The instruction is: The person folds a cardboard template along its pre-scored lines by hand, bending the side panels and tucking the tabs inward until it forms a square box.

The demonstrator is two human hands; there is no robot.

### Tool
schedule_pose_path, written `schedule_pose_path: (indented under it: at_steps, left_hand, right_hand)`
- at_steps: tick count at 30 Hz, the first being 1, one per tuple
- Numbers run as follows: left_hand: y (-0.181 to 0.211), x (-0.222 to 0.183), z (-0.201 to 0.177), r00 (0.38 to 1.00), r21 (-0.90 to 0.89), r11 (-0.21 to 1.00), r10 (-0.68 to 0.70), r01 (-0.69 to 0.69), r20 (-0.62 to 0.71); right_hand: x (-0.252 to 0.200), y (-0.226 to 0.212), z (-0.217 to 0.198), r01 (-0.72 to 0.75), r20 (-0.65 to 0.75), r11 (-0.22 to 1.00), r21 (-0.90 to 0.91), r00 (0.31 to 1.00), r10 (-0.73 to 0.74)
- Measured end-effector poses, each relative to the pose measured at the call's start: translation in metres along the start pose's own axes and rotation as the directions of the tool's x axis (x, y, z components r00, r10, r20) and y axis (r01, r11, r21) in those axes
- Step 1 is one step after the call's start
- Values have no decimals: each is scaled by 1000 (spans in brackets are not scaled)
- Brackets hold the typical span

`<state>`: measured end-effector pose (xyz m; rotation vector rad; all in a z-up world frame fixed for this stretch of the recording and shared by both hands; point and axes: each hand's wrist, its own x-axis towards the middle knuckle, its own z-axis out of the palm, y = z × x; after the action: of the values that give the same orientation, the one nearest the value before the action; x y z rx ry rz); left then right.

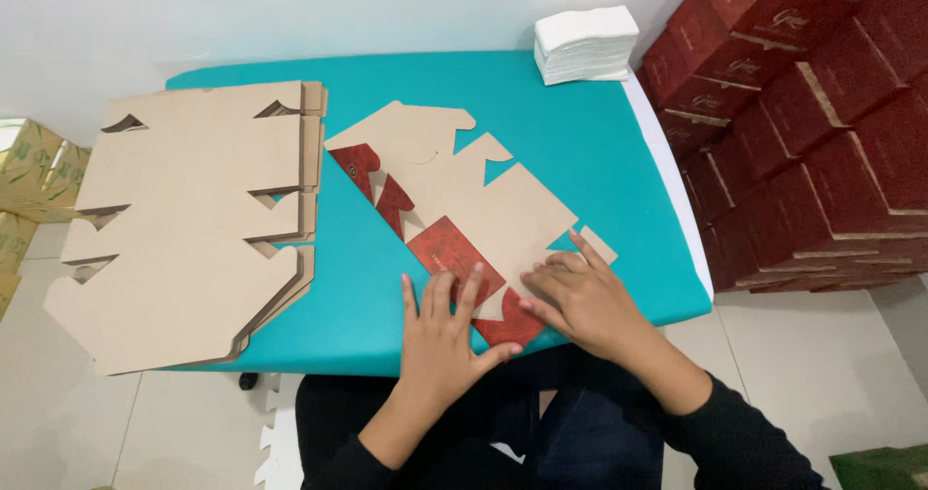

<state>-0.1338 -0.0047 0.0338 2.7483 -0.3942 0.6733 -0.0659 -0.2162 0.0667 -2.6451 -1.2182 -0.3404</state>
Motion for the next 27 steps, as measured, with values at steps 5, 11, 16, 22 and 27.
schedule_pose_path:
  at_steps: [5,11,16,22,27]
  left_hand:
    - [8,-4,-1,999,-37,999,27,-28,-17]
    - [-1,-13,-4,999,-41,998,40,-38,35]
    - [-29,-35,-27,985,-45,997,63,-56,159]
    - [-75,-53,-41,974,23,987,-159,157,162]
    - [-83,-30,-34,976,167,968,-166,189,-143]
  right_hand:
    - [60,75,42,15,72,1000,11,997,-15]
    - [107,93,55,-78,244,986,150,969,40]
    - [76,76,53,-89,315,994,70,947,63]
    - [21,22,45,-23,-35,934,-356,999,11]
    - [3,-14,39,-157,-142,891,-426,984,106]
